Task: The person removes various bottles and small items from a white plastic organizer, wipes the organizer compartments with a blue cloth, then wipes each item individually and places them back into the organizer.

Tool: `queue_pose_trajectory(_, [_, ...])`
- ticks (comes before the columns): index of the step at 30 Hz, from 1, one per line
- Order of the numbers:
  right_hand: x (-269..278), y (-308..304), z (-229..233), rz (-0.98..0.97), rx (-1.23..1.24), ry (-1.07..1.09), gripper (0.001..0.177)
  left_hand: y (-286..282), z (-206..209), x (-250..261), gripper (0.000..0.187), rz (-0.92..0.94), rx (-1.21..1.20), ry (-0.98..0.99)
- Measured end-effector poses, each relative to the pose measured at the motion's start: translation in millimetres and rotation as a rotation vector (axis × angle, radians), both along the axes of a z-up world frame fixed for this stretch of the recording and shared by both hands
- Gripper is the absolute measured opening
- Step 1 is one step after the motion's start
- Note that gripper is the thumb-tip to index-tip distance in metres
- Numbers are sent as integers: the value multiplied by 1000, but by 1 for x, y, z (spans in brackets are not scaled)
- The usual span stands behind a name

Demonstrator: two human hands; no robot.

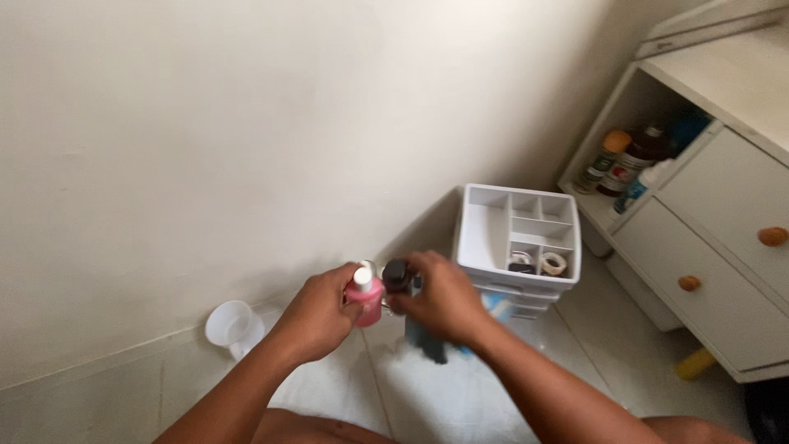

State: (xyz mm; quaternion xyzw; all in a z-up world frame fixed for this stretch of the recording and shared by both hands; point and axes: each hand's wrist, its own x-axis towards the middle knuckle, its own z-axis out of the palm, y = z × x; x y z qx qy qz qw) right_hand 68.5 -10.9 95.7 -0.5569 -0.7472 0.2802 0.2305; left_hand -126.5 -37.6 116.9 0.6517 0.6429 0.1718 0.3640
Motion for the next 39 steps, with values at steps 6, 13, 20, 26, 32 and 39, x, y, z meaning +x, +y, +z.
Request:
queue_pose_trajectory(6, [-61, -21, -45, 26, -248, 11, 36, -7, -44, -57, 39, 51, 32, 44])
queue_pose_trajectory(13, [-113, -30, -93, -68, -161, -46, 34, 0, -91, -95, 31, 132, -129, 190])
queue_pose_trajectory(20, [-140, -19, -103, -78, -224, -96, 32, 14, -115, -114, 30, 210, -108, 144])
queue_pose_trajectory(26, [-146, -9, -116, -59, -191, -137, 41, 17, -124, -116, 31, 238, -129, 136])
queue_pose_trajectory(32, [-146, -11, -126, -51, -113, -157, 59, 18, -129, -113, 42, 215, -68, 177])
queue_pose_trajectory(39, [-143, -17, -121, -50, -91, -158, 61, 14, -133, -112, 57, 186, -2, 211])
